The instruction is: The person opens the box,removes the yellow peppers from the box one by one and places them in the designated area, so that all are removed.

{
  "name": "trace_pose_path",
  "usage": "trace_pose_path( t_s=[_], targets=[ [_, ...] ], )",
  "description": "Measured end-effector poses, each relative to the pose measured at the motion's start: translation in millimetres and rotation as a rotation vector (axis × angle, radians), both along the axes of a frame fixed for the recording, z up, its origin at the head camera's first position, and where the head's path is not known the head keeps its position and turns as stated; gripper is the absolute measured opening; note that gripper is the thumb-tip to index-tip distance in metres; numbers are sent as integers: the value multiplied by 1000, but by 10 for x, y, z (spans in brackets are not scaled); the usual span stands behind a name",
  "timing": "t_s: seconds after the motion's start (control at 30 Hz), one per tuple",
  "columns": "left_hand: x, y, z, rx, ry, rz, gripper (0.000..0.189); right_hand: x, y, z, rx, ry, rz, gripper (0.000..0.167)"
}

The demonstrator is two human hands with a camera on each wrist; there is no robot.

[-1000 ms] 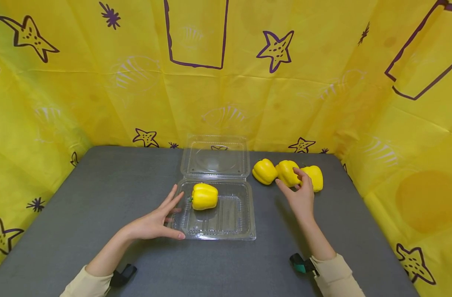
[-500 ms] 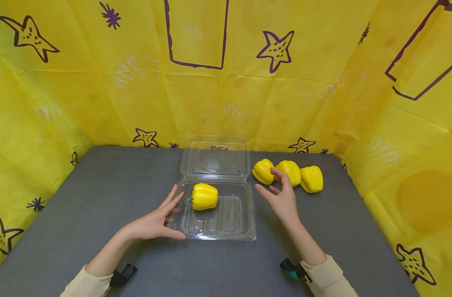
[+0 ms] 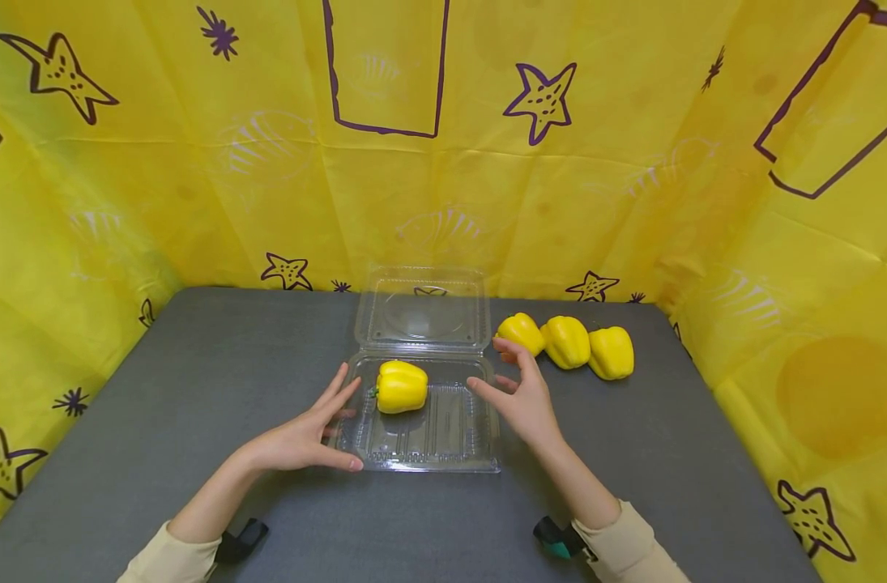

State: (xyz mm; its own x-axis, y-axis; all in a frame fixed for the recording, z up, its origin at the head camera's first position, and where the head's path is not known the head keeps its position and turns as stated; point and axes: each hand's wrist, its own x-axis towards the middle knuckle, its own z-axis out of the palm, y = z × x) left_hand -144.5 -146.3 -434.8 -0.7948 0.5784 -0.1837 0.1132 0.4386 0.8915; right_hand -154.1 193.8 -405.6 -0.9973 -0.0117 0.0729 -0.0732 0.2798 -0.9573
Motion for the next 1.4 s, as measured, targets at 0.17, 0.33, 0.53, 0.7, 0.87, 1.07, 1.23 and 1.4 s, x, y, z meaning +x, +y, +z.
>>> trace_pose_path(
  t_s=[0.17, 0.33, 0.53, 0.7, 0.87, 1.07, 1.23, 1.4],
  targets=[
    [7, 1, 8, 1, -3, 2, 120, 18, -80, -36, -12, 33, 53, 67],
    [8, 1, 4, -1, -3, 4, 120, 25, -176, -93, 17, 57, 103, 68],
    [4, -4, -13, 3, -1, 2, 119, 13, -301, -154, 44, 87, 158, 68],
    [2, -2, -14, -5, 2, 6, 120, 1, -397, -168, 46, 78, 193, 69],
    [0, 0, -11, -5, -3, 6, 119, -38, -466, -197, 46, 56, 232, 68],
    [-3, -1, -14, 6, -6, -2, 119, -107, -519, -270, 110, 69, 249, 68],
    [-2, -2, -11, 8, -6, -4, 119, -139, -571, -297, 188, 103, 242, 68],
    [1, -2, -8, 6, -8, -2, 118, -169, -619, -308, 245, 125, 259, 69]
  ],
)
